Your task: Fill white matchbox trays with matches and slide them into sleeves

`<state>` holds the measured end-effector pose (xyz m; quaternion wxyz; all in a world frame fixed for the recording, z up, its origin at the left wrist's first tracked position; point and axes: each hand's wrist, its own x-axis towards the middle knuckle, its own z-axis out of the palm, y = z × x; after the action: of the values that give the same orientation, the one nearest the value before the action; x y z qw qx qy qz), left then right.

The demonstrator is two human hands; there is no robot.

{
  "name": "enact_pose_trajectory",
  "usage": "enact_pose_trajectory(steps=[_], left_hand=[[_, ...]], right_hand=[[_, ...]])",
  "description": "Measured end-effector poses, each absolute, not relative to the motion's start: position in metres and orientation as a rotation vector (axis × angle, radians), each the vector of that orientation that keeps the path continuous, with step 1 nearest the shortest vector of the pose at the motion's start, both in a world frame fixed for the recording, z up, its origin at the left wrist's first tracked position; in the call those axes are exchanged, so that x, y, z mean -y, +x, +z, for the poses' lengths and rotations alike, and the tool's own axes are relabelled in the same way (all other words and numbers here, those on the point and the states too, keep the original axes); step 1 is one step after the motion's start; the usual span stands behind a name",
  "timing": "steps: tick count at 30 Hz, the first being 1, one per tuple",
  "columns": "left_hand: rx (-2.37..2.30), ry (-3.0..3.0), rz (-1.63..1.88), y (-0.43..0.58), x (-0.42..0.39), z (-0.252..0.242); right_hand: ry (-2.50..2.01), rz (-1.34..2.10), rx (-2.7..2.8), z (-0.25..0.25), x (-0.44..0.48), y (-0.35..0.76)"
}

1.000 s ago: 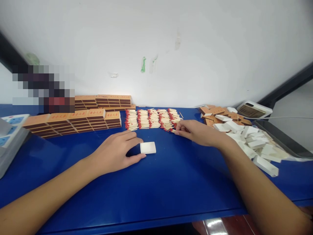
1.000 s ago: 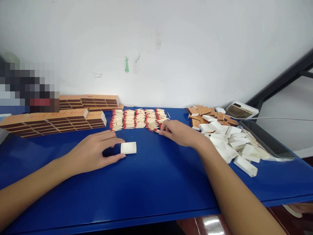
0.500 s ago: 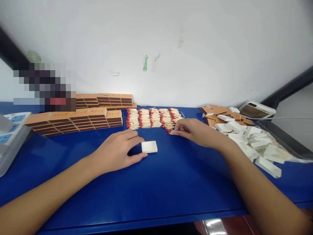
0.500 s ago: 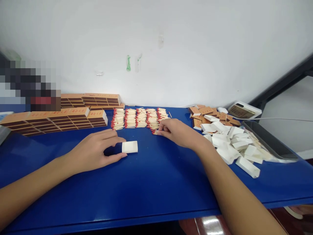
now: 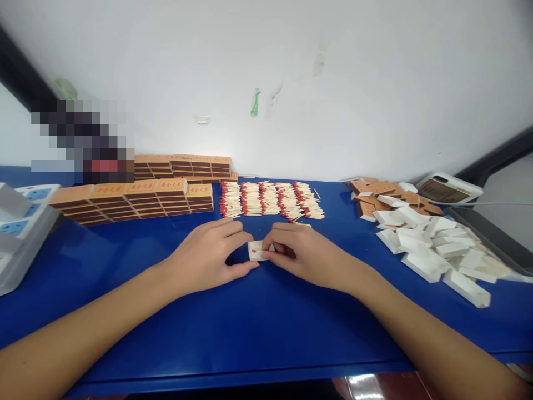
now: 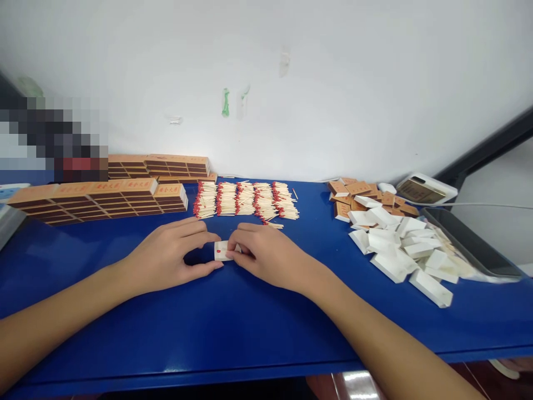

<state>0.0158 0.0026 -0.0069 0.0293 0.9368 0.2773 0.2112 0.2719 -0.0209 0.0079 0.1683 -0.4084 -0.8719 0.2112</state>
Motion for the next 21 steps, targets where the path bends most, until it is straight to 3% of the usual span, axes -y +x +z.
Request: enact_pose_trajectory(steps=[21], left_hand=[[-0.745,3.016,0.739,0.015,-0.002,-0.006]], right_hand=[[-1.173,0.494,2.472,0.015,0.022,0.279]])
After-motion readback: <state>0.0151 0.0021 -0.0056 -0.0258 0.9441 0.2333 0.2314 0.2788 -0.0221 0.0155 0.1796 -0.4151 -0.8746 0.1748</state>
